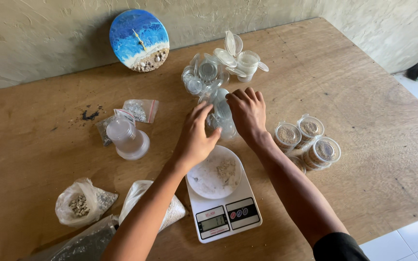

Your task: The person scoops seeds from a plastic bag onto a digital scale using a small spoon, then transfers them into small plastic containers, repeating this process.

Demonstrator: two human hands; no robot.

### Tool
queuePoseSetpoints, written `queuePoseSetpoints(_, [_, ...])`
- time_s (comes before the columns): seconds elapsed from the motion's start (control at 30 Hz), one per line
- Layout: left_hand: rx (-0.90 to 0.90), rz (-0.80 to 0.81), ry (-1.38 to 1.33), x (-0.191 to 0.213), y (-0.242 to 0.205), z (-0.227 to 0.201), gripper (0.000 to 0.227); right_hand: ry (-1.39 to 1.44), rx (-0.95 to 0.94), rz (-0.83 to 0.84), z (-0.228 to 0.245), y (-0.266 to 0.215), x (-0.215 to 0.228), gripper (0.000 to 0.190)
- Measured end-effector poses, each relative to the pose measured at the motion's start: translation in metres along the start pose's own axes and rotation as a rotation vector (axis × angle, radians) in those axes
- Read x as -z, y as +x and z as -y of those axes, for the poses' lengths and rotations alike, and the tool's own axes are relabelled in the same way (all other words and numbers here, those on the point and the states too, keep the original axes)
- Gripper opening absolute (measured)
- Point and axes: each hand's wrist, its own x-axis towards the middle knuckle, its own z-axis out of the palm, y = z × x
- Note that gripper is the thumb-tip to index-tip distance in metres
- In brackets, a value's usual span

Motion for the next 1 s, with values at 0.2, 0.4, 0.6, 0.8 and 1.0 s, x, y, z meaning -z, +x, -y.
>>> queuePoseSetpoints(0.2, [-0.013, 0.020, 0.118, -0.021, 0.033, 0.018, 0.061, 0.047, 0.021, -0.018, -0.002, -0.003, -0.008, 0.009])
queuePoseSetpoints(0.4, [0.057, 0.058, 0.072, -0.041, 0.035, 0.027, 0.072, 0.093, 0.027, -0.041, 0.002, -0.004, -0.010, 0.018])
queuePoseSetpoints(0.6, [0.080, 0.080, 0.092, -0.034, 0.032, 0.023, 0.073, 0.110, 0.034, -0.013, 0.002, -0.003, -0.009, 0.020])
queuePoseSetpoints(0.8, [0.082, 0.099, 0.137, -0.038, 0.032, 0.033, 0.075, 0.245, -0.011, 0.028, -0.004, -0.011, -0.020, 0.020])
queuePoseSetpoints(1.0, [0.096, 0.133, 0.130, -0.035, 0.028, 0.031, 0.079, 0.221, -0.045, 0.066, -0.004, -0.016, -0.016, 0.020])
